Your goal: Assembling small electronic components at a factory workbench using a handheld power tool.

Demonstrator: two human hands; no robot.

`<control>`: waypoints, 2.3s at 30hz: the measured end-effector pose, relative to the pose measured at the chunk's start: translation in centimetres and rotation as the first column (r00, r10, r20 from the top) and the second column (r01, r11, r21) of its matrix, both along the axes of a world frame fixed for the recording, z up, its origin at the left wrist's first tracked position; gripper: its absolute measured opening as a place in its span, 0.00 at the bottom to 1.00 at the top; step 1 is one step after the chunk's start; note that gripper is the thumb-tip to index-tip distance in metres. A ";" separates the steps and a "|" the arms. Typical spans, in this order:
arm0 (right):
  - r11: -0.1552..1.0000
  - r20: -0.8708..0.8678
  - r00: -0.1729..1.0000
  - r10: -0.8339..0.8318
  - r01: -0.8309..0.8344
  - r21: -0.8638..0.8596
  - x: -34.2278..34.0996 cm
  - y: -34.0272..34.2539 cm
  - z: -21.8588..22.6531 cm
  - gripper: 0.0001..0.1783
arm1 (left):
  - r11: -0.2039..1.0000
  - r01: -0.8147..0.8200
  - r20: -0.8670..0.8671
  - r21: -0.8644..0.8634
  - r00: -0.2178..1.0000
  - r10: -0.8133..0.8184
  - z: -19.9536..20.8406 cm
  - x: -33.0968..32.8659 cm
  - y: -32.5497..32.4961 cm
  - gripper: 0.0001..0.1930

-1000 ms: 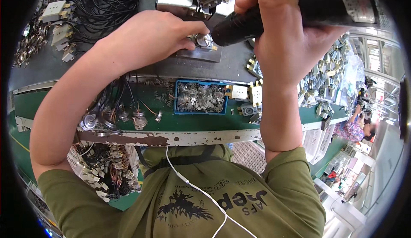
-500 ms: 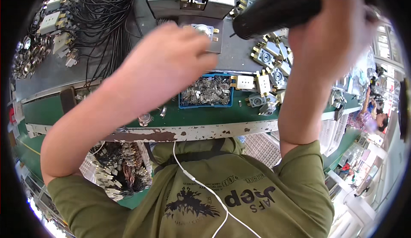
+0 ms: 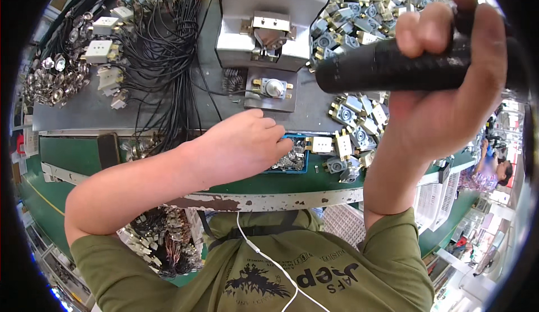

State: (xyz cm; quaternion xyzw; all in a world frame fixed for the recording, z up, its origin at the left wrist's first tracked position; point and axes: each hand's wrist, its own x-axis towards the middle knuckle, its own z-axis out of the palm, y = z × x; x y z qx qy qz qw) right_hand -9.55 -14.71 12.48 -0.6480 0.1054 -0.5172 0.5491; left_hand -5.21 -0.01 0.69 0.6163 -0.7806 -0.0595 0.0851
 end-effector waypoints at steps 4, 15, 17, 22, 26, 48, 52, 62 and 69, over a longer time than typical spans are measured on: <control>0.998 0.105 0.993 0.055 -0.053 -0.026 1.2 -0.2 0.3 0.11 | 0.996 -0.020 -0.209 0.083 0.977 0.037 0.3 0.2 0.1 0.06; 0.987 0.092 0.983 0.161 -0.160 -0.018 2.3 -0.3 -1.9 0.09 | 0.995 -0.060 -0.369 0.081 0.925 0.086 0.8 0.3 0.2 0.12; 0.986 0.089 0.982 0.166 -0.165 -0.020 2.5 -0.3 -2.1 0.09 | 0.989 -0.048 -0.363 0.138 0.927 0.096 1.0 0.4 0.1 0.12; 0.986 0.078 0.983 0.166 -0.168 0.019 2.7 0.2 -2.0 0.10 | 0.990 -0.066 -0.364 0.124 0.925 0.107 0.9 0.4 0.2 0.12; 0.984 -0.043 0.983 0.176 -0.176 0.002 2.9 -0.8 -2.2 0.13 | 0.989 -0.060 -0.368 0.134 0.924 0.106 1.0 0.5 0.2 0.11; 0.968 0.130 0.966 0.224 -0.236 0.089 1.4 0.5 -2.8 0.42 | 0.873 -0.422 -0.263 -0.245 0.895 0.360 0.1 5.4 0.2 0.07; 0.964 0.179 0.957 0.228 -0.248 0.099 0.4 -0.6 -3.7 0.42 | 0.882 -0.404 -0.217 -0.243 0.909 0.356 -0.5 5.1 -0.6 0.07; 0.948 0.370 0.887 0.277 -0.315 0.044 2.4 0.3 -5.2 0.44 | 0.848 -0.478 -0.322 -0.229 0.859 0.397 -1.8 5.2 0.2 0.06; 0.913 0.500 0.787 0.362 -0.408 -0.019 4.1 0.3 -5.6 0.45 | 0.848 -0.485 -0.333 -0.214 0.852 0.403 -1.3 5.1 0.1 0.06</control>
